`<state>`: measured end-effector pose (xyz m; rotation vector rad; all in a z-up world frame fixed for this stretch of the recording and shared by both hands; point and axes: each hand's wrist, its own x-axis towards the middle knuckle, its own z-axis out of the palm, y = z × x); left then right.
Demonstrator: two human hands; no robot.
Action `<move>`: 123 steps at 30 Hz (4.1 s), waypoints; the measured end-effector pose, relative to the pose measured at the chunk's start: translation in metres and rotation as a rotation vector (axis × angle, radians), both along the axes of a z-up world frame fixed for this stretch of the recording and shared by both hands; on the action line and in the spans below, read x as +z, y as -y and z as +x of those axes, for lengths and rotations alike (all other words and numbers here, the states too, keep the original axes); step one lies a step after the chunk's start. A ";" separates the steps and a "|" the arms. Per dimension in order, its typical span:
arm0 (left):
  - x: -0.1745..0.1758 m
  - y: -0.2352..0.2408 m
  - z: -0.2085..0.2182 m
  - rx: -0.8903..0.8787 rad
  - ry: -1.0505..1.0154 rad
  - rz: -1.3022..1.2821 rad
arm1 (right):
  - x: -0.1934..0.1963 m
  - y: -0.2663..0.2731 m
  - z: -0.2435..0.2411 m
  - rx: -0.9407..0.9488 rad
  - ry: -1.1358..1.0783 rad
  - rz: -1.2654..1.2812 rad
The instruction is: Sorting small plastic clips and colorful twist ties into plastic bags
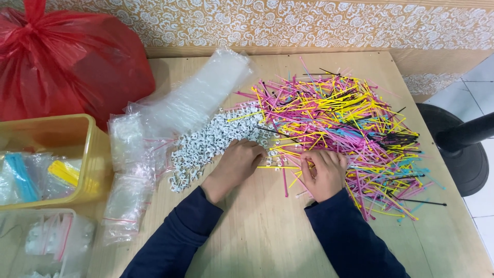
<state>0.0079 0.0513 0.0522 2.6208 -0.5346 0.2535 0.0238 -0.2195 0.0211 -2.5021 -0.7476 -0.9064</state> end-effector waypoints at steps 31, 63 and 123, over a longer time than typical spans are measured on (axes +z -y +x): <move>-0.030 -0.017 -0.033 -0.004 -0.063 0.024 | 0.034 -0.047 -0.003 0.160 -0.062 -0.112; 0.013 -0.070 -0.148 -0.004 -0.293 -0.079 | 0.067 -0.074 -0.099 0.643 -0.789 0.510; 0.060 -0.055 -0.103 0.201 -0.813 0.204 | 0.044 -0.039 -0.090 0.585 -0.232 -0.189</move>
